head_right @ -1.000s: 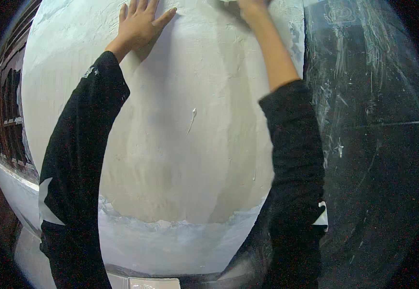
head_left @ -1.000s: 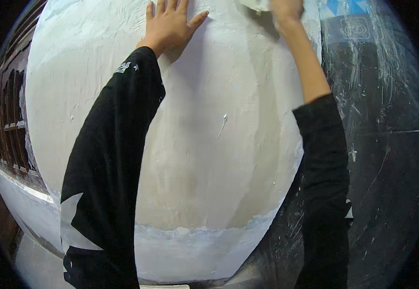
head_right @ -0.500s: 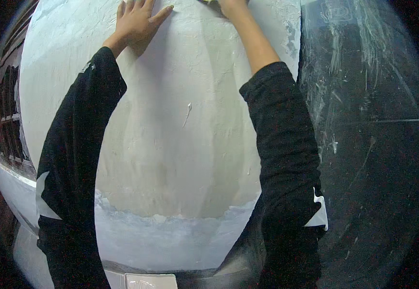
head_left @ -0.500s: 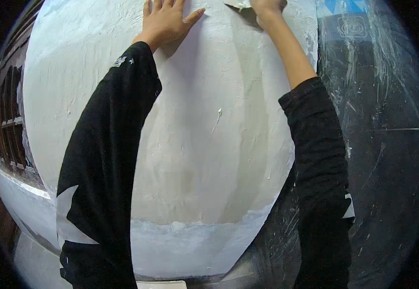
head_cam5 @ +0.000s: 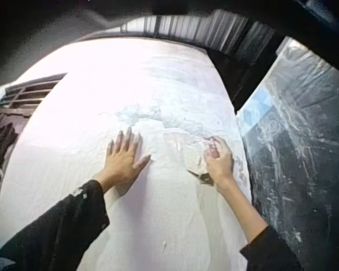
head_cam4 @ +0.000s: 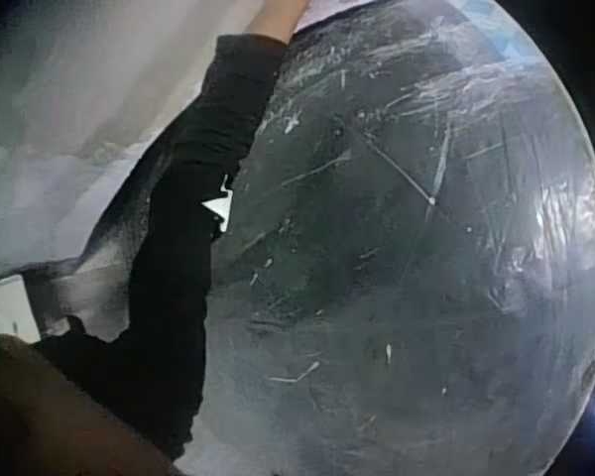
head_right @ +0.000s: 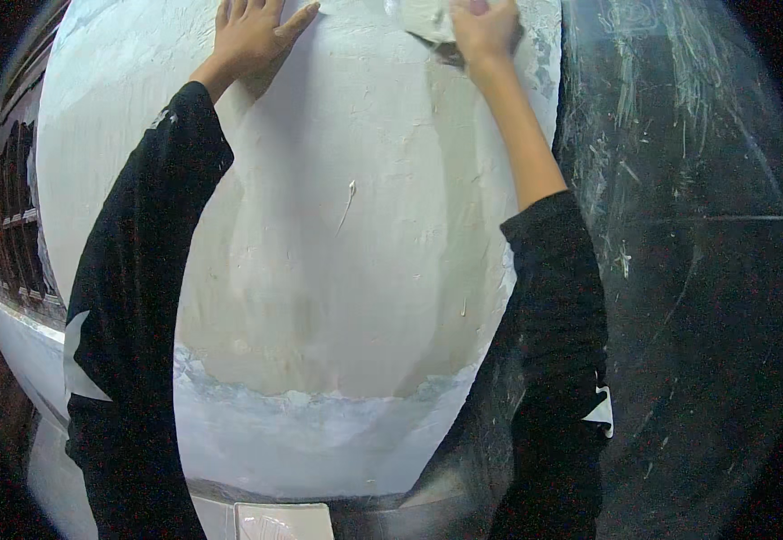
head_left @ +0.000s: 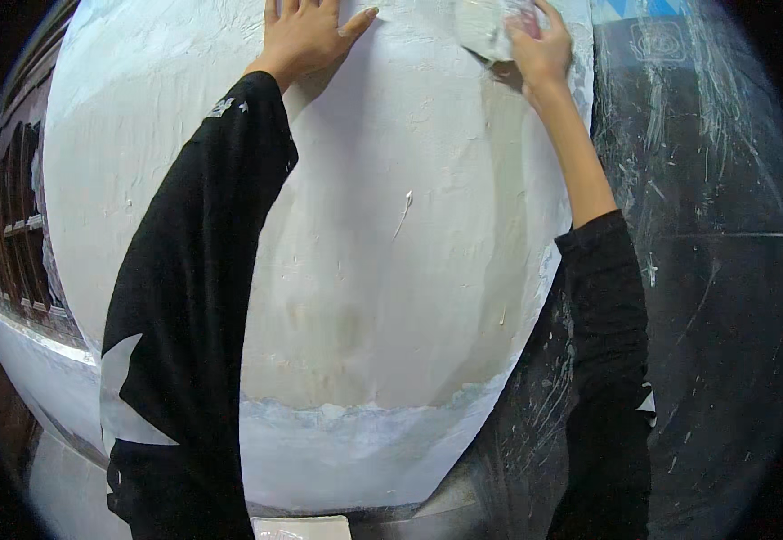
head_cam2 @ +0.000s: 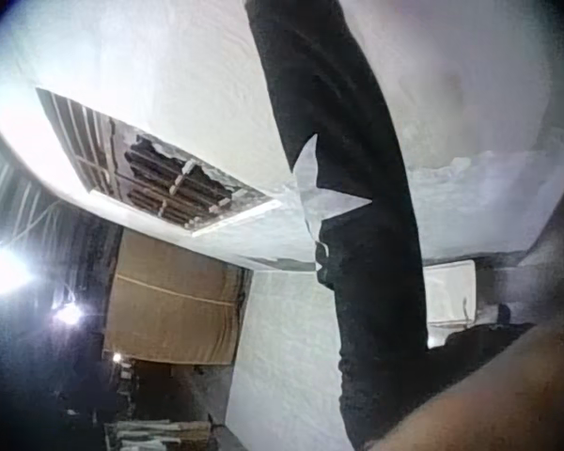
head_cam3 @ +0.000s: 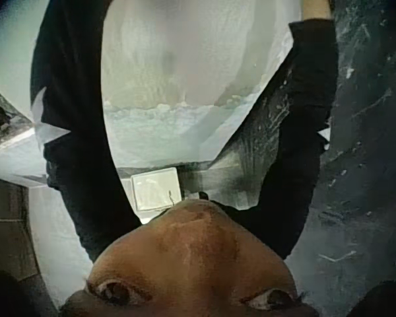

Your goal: The person applies and smooths wall filler onto an indoor wall with a putty scraper.

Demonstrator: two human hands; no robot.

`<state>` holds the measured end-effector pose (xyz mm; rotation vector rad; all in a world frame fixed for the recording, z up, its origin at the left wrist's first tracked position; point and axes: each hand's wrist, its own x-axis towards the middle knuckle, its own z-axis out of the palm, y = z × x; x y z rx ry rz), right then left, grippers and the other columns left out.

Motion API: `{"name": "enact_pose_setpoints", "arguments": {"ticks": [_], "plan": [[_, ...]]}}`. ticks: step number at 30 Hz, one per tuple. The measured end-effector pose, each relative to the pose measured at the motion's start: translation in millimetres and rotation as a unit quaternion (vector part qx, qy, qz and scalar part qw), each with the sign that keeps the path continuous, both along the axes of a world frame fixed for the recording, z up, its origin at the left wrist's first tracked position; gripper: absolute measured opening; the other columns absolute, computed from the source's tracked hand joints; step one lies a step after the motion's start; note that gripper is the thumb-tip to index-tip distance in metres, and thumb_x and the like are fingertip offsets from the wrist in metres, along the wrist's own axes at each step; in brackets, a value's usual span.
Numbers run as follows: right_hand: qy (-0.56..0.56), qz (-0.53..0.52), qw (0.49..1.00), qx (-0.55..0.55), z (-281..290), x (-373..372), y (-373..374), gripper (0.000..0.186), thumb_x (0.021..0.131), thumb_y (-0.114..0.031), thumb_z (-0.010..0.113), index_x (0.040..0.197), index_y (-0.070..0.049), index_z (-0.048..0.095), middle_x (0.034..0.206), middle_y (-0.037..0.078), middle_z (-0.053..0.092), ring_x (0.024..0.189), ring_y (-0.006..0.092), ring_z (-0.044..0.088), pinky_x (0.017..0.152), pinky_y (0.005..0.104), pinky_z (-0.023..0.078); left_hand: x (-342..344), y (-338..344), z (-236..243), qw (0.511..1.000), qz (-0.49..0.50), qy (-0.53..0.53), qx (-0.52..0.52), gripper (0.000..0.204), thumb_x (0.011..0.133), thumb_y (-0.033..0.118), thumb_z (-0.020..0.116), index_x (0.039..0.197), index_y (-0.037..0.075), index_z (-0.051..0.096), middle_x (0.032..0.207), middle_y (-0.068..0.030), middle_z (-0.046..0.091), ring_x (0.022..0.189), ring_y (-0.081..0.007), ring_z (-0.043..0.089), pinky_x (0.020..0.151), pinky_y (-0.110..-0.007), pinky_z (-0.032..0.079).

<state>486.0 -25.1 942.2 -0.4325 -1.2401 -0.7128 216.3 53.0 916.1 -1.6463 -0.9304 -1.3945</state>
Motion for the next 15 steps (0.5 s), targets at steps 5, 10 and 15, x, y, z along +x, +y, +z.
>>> {"name": "enact_pose_setpoints", "arguments": {"ticks": [5, 10, 15], "plan": [[0.066, -0.005, 0.997, 0.043, 0.5, 16.0, -16.3, 0.044, 0.083, 0.006, 0.06, 0.127, -0.001, 0.06, 0.114, 0.013, 0.066, 0.104, 0.0184, 0.062, 0.089, 0.0278, 0.049, -2.8, -1.7, -2.8, 1.0, 0.011, 0.003, 0.009, 0.082, 0.1, 0.059, 0.035, 0.158, 0.006, 0.014, 0.165, -0.0191, 0.005, 0.152, -0.0395, 0.0, 0.121, -0.056, 0.005], [-0.008, -0.027, 1.0, 0.009, 1.6, 8.8, 2.5, 0.045, 0.083, 0.001, 0.059, 0.127, -0.004, 0.061, 0.11, 0.012, 0.067, 0.099, 0.0193, 0.063, 0.087, 0.03, 0.051, -2.8, 0.5, -2.6, 1.0, 0.002, 0.013, 0.014, 0.082, 0.1, 0.059, 0.034, 0.158, 0.005, 0.014, 0.165, -0.0192, 0.006, 0.152, -0.0402, 0.0, 0.121, -0.056, 0.005], [0.068, 0.07, 0.989, 0.111, 27.1, 49.3, -21.6, 0.046, 0.073, -0.007, 0.074, 0.119, -0.01, 0.066, 0.103, 0.013, 0.07, 0.097, 0.0228, 0.068, 0.087, 0.0349, 0.053, 6.4, -10.2, -3.5, 1.0, -0.005, 0.007, 0.006, 0.08, 0.101, 0.058, 0.032, 0.158, 0.005, 0.013, 0.165, -0.0181, 0.006, 0.152, -0.0388, 0.0, 0.121, -0.055, 0.004]]}}
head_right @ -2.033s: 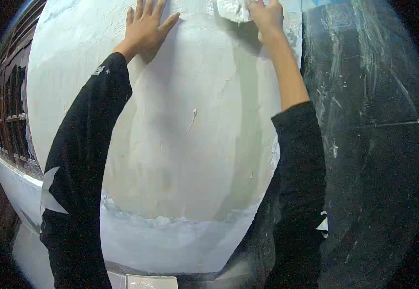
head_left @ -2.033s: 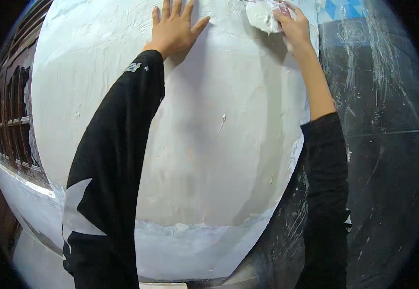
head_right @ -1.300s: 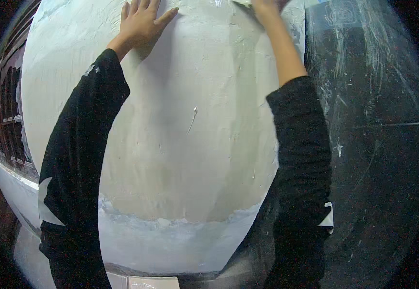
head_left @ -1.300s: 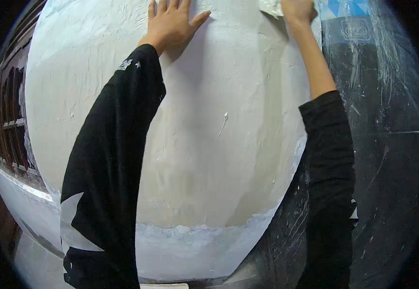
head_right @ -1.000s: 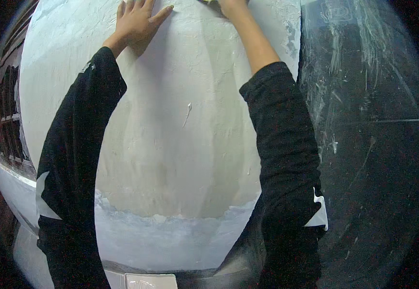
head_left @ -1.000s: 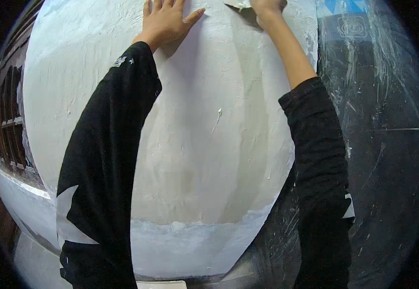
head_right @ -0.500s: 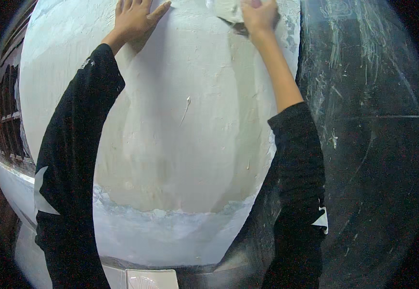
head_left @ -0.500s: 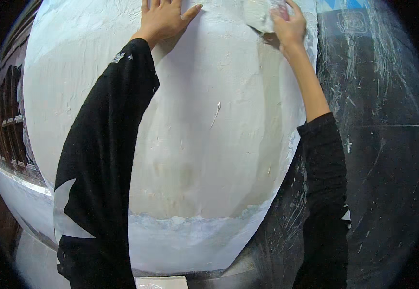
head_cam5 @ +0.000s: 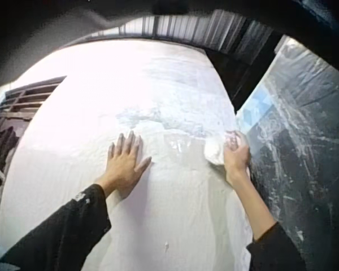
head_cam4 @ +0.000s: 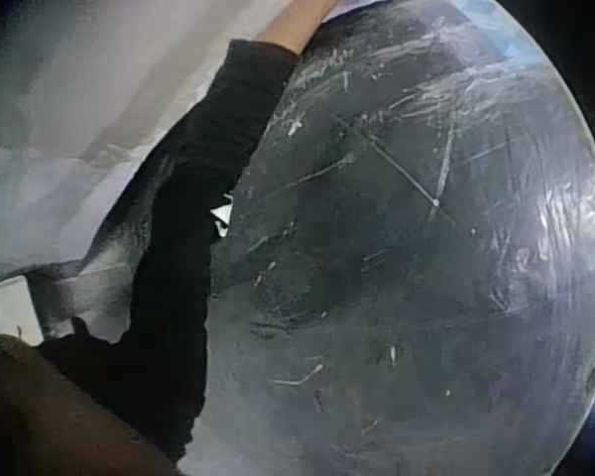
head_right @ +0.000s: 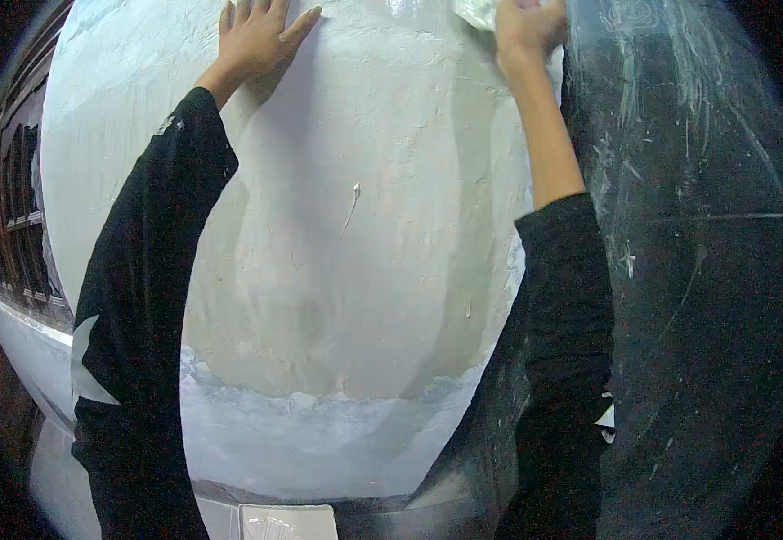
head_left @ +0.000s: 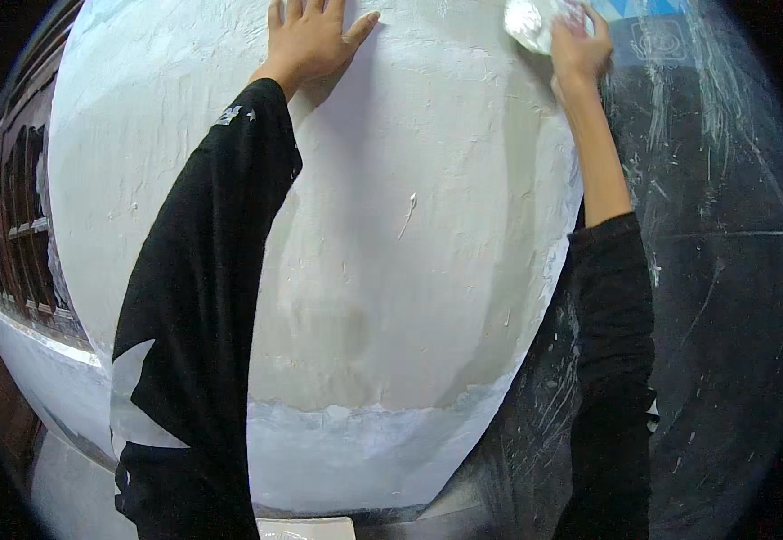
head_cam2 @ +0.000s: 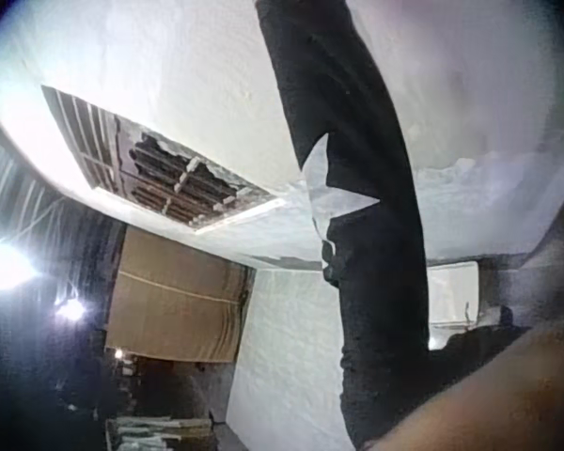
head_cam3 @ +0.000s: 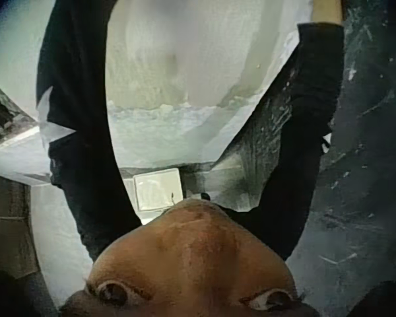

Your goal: The person applies and smooths wall filler onto an indoor wall with a putty scraper.

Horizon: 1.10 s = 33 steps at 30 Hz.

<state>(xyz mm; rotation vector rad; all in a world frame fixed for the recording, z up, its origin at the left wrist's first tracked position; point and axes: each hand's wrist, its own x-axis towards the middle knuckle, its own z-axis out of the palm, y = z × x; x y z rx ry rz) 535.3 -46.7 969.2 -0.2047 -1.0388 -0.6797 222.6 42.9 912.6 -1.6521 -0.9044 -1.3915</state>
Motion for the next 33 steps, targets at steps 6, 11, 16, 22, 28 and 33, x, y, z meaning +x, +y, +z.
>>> {"name": "enact_pose_setpoints", "arguments": {"ticks": [6, 11, 16, 22, 28, 33], "plan": [[0.057, -0.062, 0.989, -0.123, 20.0, -122.4, 35.2, 0.04, 0.084, 0.0, 0.06, 0.121, -0.014, 0.066, 0.109, 0.013, 0.07, 0.101, 0.0232, 0.066, 0.089, 0.0326, 0.053, -9.5, 4.9, -4.5, 1.0, 0.011, 0.005, -0.015, 0.079, 0.101, 0.057, 0.032, 0.158, 0.004, 0.013, 0.165, -0.0172, 0.007, 0.152, -0.0381, 0.0, 0.121, -0.054, 0.004], [-0.03, 0.27, 0.954, -0.127, 30.7, -36.0, 12.5, 0.037, 0.085, 0.004, 0.055, 0.117, -0.012, 0.065, 0.103, 0.01, 0.069, 0.081, 0.0232, 0.069, 0.072, 0.0331, 0.059, -10.1, 6.0, -2.2, 1.0, 0.002, 0.012, -0.005, 0.079, 0.101, 0.057, 0.032, 0.158, 0.004, 0.014, 0.165, -0.0175, 0.007, 0.152, -0.0383, 0.001, 0.121, -0.054, 0.004], [0.089, 0.004, 0.994, -0.063, 20.0, -49.6, 0.5, 0.037, 0.085, 0.002, 0.055, 0.118, -0.011, 0.065, 0.104, 0.012, 0.07, 0.088, 0.0241, 0.068, 0.079, 0.034, 0.056, -13.9, 7.6, -3.6, 1.0, 0.012, 0.006, 0.009, 0.079, 0.101, 0.056, 0.032, 0.158, 0.004, 0.014, 0.165, -0.0177, 0.007, 0.152, -0.0385, 0.001, 0.121, -0.054, 0.004], [0.059, -0.125, 0.989, -0.049, 29.6, -27.7, 44.1, 0.038, 0.084, -0.006, 0.061, 0.12, -0.012, 0.066, 0.104, 0.014, 0.071, 0.095, 0.0274, 0.067, 0.084, 0.0367, 0.053, -2.4, 3.5, -0.5, 1.0, -0.004, 0.019, -0.015, 0.08, 0.101, 0.057, 0.032, 0.158, 0.004, 0.014, 0.165, -0.018, 0.007, 0.152, -0.0382, 0.0, 0.121, -0.054, 0.004], [0.029, -0.06, 0.997, -0.027, 9.1, 26.6, -3.2, 0.044, 0.078, -0.001, 0.068, 0.121, -0.006, 0.063, 0.102, 0.009, 0.069, 0.085, 0.0187, 0.066, 0.078, 0.0331, 0.054, -3.4, 7.6, -1.1, 1.0, -0.005, 0.005, 0.008, 0.08, 0.101, 0.059, 0.032, 0.158, 0.006, 0.014, 0.165, -0.0163, 0.006, 0.152, -0.0371, 0.0, 0.121, -0.054, 0.004], [-0.001, -0.08, 0.99, -0.118, -24.5, -61.7, 32.9, 0.039, 0.082, -0.001, 0.058, 0.12, -0.01, 0.066, 0.103, 0.013, 0.071, 0.095, 0.0262, 0.067, 0.086, 0.0344, 0.052, -12.1, 9.9, -2.1, 1.0, 0.014, 0.004, 0.01, 0.08, 0.1, 0.059, 0.036, 0.158, 0.007, 0.017, 0.165, -0.0172, 0.01, 0.152, -0.0388, 0.004, 0.121, -0.055, 0.007]]}}
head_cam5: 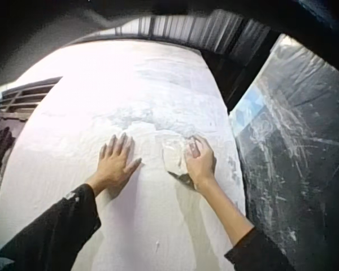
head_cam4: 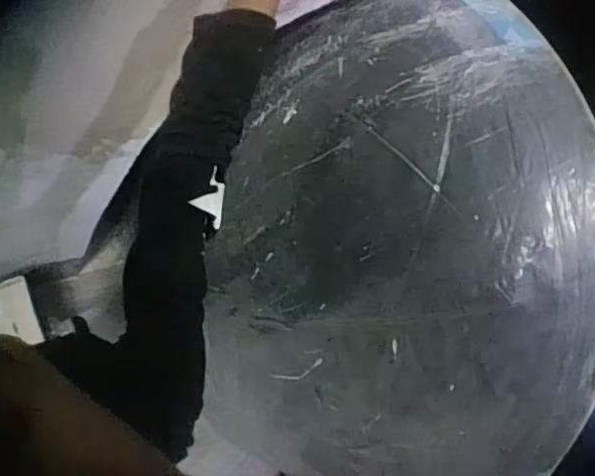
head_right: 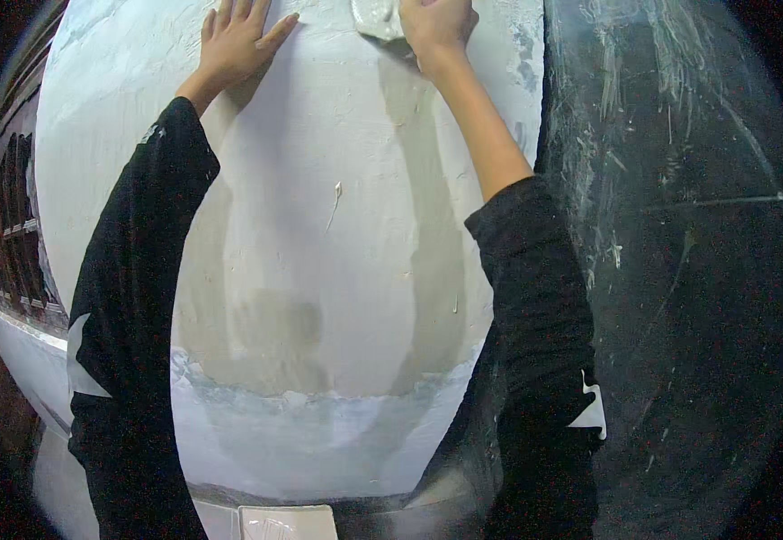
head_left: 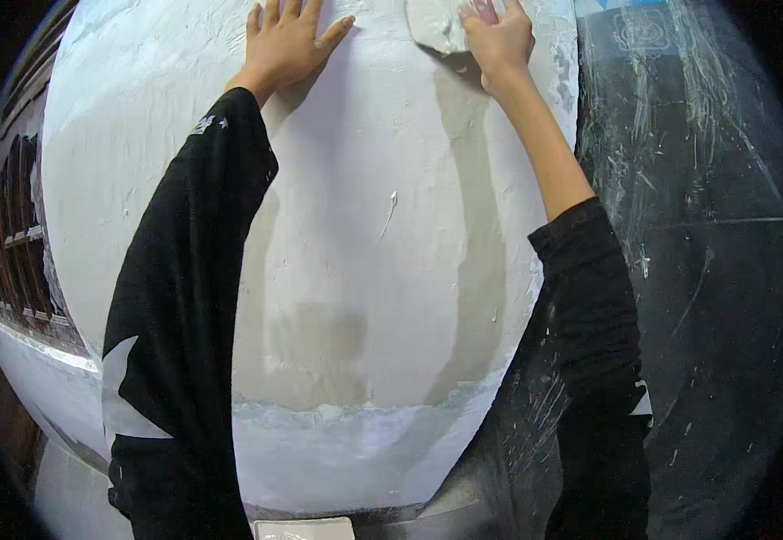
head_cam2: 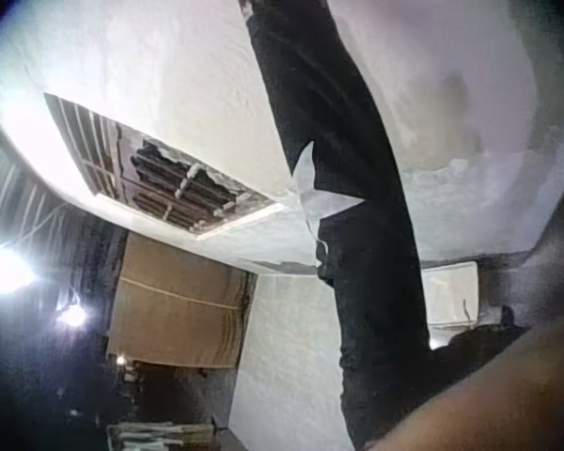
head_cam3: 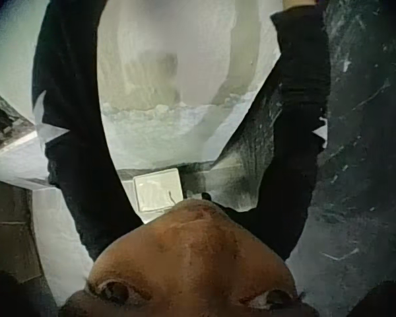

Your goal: The person applies and smooths wall filler onto an indoor wall with a putty scraper.

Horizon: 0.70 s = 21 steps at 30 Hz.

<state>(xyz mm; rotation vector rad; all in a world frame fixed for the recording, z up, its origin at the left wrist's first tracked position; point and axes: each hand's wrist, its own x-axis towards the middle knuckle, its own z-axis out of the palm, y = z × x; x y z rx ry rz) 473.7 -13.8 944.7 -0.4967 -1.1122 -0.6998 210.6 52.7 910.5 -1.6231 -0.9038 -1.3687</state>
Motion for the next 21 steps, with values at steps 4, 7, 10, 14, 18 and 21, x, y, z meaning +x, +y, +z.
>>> {"name": "enact_pose_setpoints", "arguments": {"ticks": [4, 7, 10, 14, 18, 21], "plan": [[-0.006, -0.047, 0.999, 0.025, -5.9, 80.4, -21.4, 0.05, 0.077, 0.004, 0.069, 0.126, -0.003, 0.058, 0.109, 0.012, 0.067, 0.093, 0.0176, 0.065, 0.08, 0.0313, 0.054, -1.0, 4.6, 1.0, 1.0, -0.002, -0.002, 0.011, 0.08, 0.099, 0.059, 0.038, 0.157, 0.007, 0.019, 0.165, -0.0172, 0.012, 0.152, -0.0393, 0.006, 0.12, -0.056, 0.008], [0.002, 0.096, 0.994, 0.053, 4.9, 99.0, -28.5, 0.051, 0.077, 0.004, 0.069, 0.127, -0.001, 0.056, 0.111, 0.012, 0.065, 0.095, 0.0181, 0.065, 0.082, 0.0308, 0.054, 5.9, 3.8, 3.5, 1.0, -0.005, -0.006, 0.029, 0.08, 0.099, 0.059, 0.037, 0.157, 0.007, 0.019, 0.165, -0.0169, 0.012, 0.152, -0.0389, 0.005, 0.12, -0.056, 0.008], [0.038, 0.049, 0.994, 0.088, 9.3, -2.7, -18.3, 0.041, 0.079, 0.006, 0.054, 0.116, -0.007, 0.066, 0.103, 0.01, 0.07, 0.1, 0.0223, 0.065, 0.089, 0.0311, 0.051, -12.3, 10.3, -1.9, 1.0, 0.022, -0.01, 0.014, 0.079, 0.099, 0.059, 0.037, 0.157, 0.008, 0.019, 0.165, -0.0163, 0.012, 0.152, -0.0387, 0.005, 0.12, -0.056, 0.008], [0.028, -0.056, 0.995, 0.076, 54.1, -43.4, 12.7, 0.041, 0.079, -0.004, 0.062, 0.119, -0.013, 0.065, 0.106, 0.014, 0.07, 0.098, 0.0275, 0.067, 0.089, 0.0364, 0.053, 11.2, 1.9, 4.0, 1.0, -0.008, -0.001, -0.001, 0.079, 0.099, 0.059, 0.037, 0.158, 0.009, 0.018, 0.165, -0.0152, 0.011, 0.152, -0.0381, 0.004, 0.121, -0.056, 0.007], [0.085, 0.042, 0.995, 0.027, 52.6, -22.4, 21.8, 0.042, 0.08, -0.003, 0.06, 0.12, -0.014, 0.064, 0.106, 0.015, 0.07, 0.097, 0.03, 0.067, 0.088, 0.0379, 0.054, -10.3, 0.3, -1.1, 1.0, 0.015, -0.005, -0.017, 0.08, 0.099, 0.059, 0.037, 0.158, 0.01, 0.017, 0.166, -0.0144, 0.009, 0.152, -0.0375, 0.002, 0.121, -0.055, 0.006], [0.036, 0.166, 0.985, 0.039, 37.2, 54.0, -4.3, 0.039, 0.084, -0.001, 0.057, 0.121, -0.008, 0.063, 0.11, 0.016, 0.069, 0.103, 0.0283, 0.065, 0.094, 0.0368, 0.051, -17.6, 3.9, -1.3, 1.0, 0.016, -0.002, -0.019, 0.08, 0.1, 0.059, 0.036, 0.158, 0.008, 0.016, 0.165, -0.0161, 0.008, 0.152, -0.0385, 0.002, 0.121, -0.054, 0.005]]}}
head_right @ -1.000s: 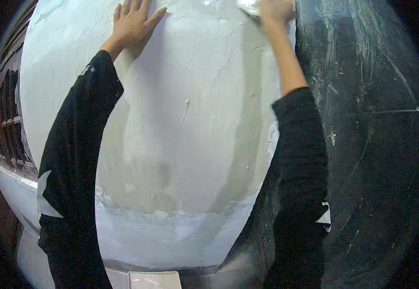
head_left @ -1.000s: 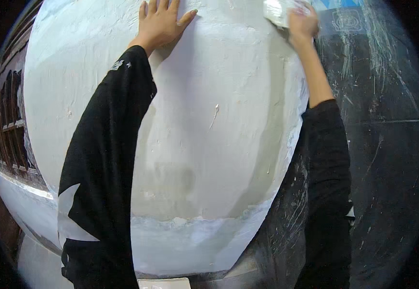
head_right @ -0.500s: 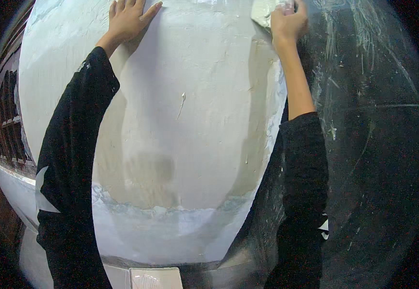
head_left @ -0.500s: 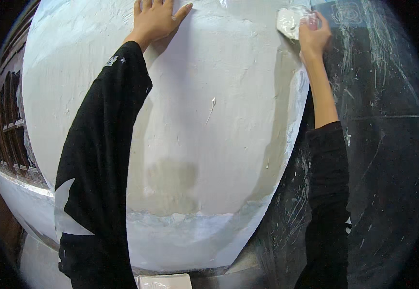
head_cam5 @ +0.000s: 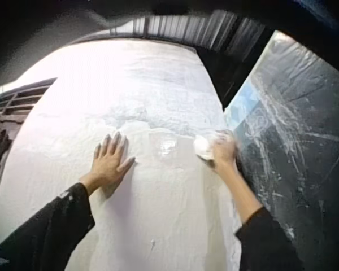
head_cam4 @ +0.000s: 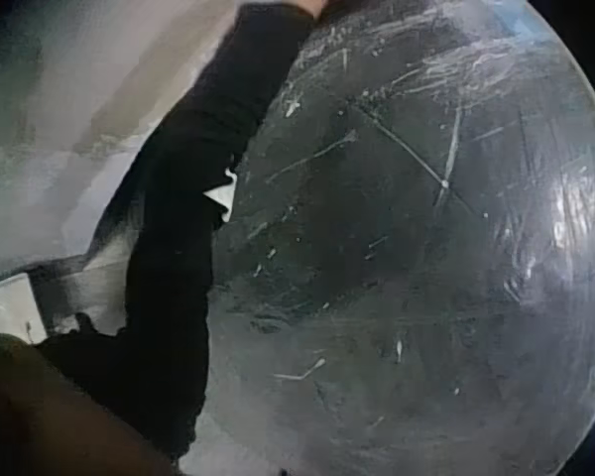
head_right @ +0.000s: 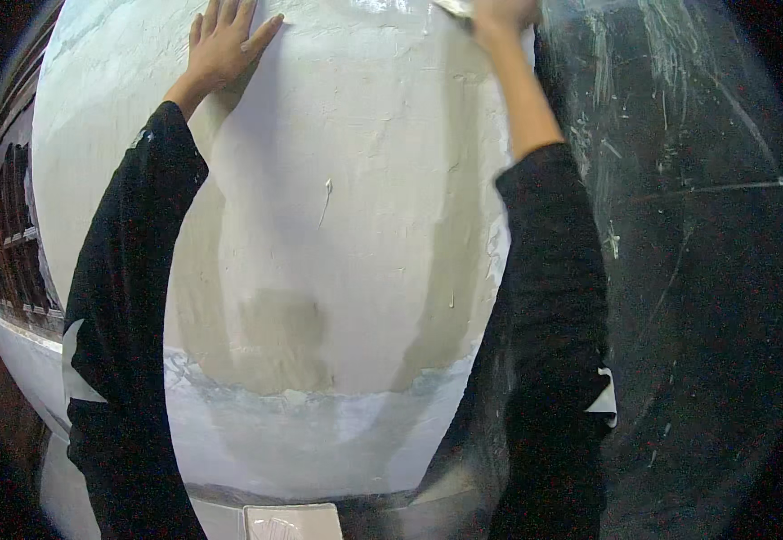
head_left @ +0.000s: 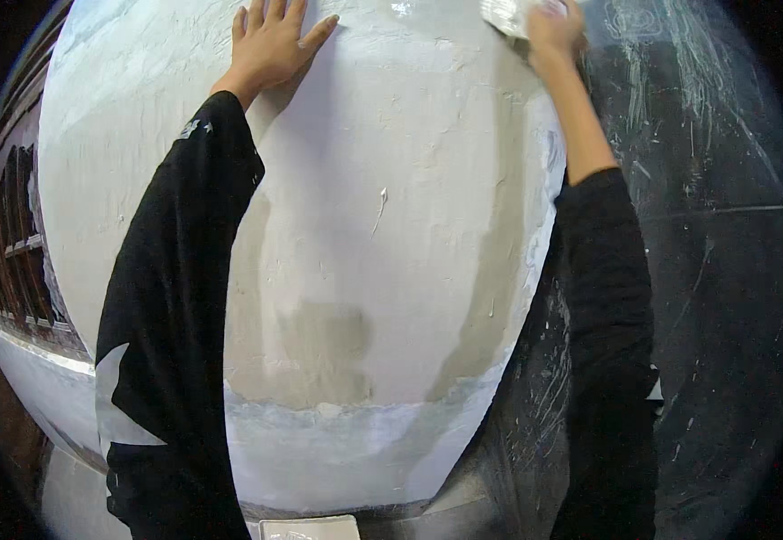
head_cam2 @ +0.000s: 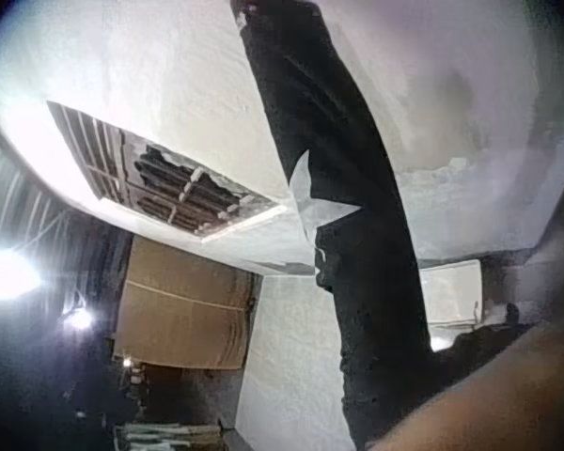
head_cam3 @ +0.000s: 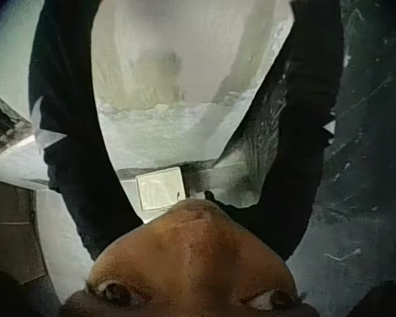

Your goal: The person applies and smooths wall filler onto an indoor wall with a putty scraper.

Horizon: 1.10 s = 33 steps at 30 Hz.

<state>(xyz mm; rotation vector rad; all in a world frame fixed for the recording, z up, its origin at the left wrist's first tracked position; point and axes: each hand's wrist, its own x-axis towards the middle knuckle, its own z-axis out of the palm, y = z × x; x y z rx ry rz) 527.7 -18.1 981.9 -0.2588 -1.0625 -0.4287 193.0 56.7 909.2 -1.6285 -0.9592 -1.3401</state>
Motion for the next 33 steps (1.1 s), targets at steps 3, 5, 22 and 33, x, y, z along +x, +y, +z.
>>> {"name": "enact_pose_setpoints", "arguments": {"ticks": [3, 5, 22, 33], "plan": [[0.046, -0.145, 0.988, 0.005, 2.4, 65.9, -33.2, 0.05, 0.079, 0.005, 0.067, 0.127, -0.001, 0.056, 0.113, 0.012, 0.065, 0.097, 0.0196, 0.064, 0.083, 0.031, 0.054, 18.2, -3.8, 4.6, 1.0, -0.019, 0.008, -0.001, 0.08, 0.1, 0.058, 0.034, 0.158, 0.006, 0.014, 0.165, -0.017, 0.007, 0.152, -0.0389, 0.001, 0.121, -0.054, 0.004], [0.033, -0.091, 0.994, 0.045, -7.2, 55.3, -41.5, 0.048, 0.08, 0.002, 0.068, 0.126, -0.003, 0.058, 0.11, 0.011, 0.066, 0.097, 0.0187, 0.064, 0.083, 0.0306, 0.053, 10.9, -6.2, 3.6, 1.0, -0.002, 0.005, -0.01, 0.081, 0.101, 0.058, 0.034, 0.158, 0.006, 0.013, 0.165, -0.0172, 0.006, 0.152, -0.0389, 0.0, 0.121, -0.054, 0.004], [0.017, 0.033, 0.999, 0.01, -10.7, -14.9, -8.9, 0.053, 0.076, 0.009, 0.067, 0.126, 0.003, 0.053, 0.107, 0.012, 0.065, 0.091, 0.0184, 0.063, 0.081, 0.0333, 0.054, 3.2, -4.6, 5.0, 1.0, -0.004, 0.006, -0.029, 0.082, 0.099, 0.06, 0.036, 0.159, 0.009, 0.012, 0.166, -0.0159, 0.004, 0.152, -0.0383, -0.003, 0.121, -0.055, 0.003], [0.069, -0.252, 0.962, 0.086, 34.1, 58.2, -12.4, 0.042, 0.078, 0.009, 0.045, 0.113, -0.008, 0.063, 0.1, 0.013, 0.067, 0.09, 0.0269, 0.066, 0.084, 0.0372, 0.055, 26.9, -4.2, 8.4, 1.0, -0.025, 0.017, -0.005, 0.082, 0.099, 0.061, 0.037, 0.159, 0.009, 0.013, 0.166, -0.0167, 0.005, 0.152, -0.0393, 0.0, 0.121, -0.055, 0.004]]}}
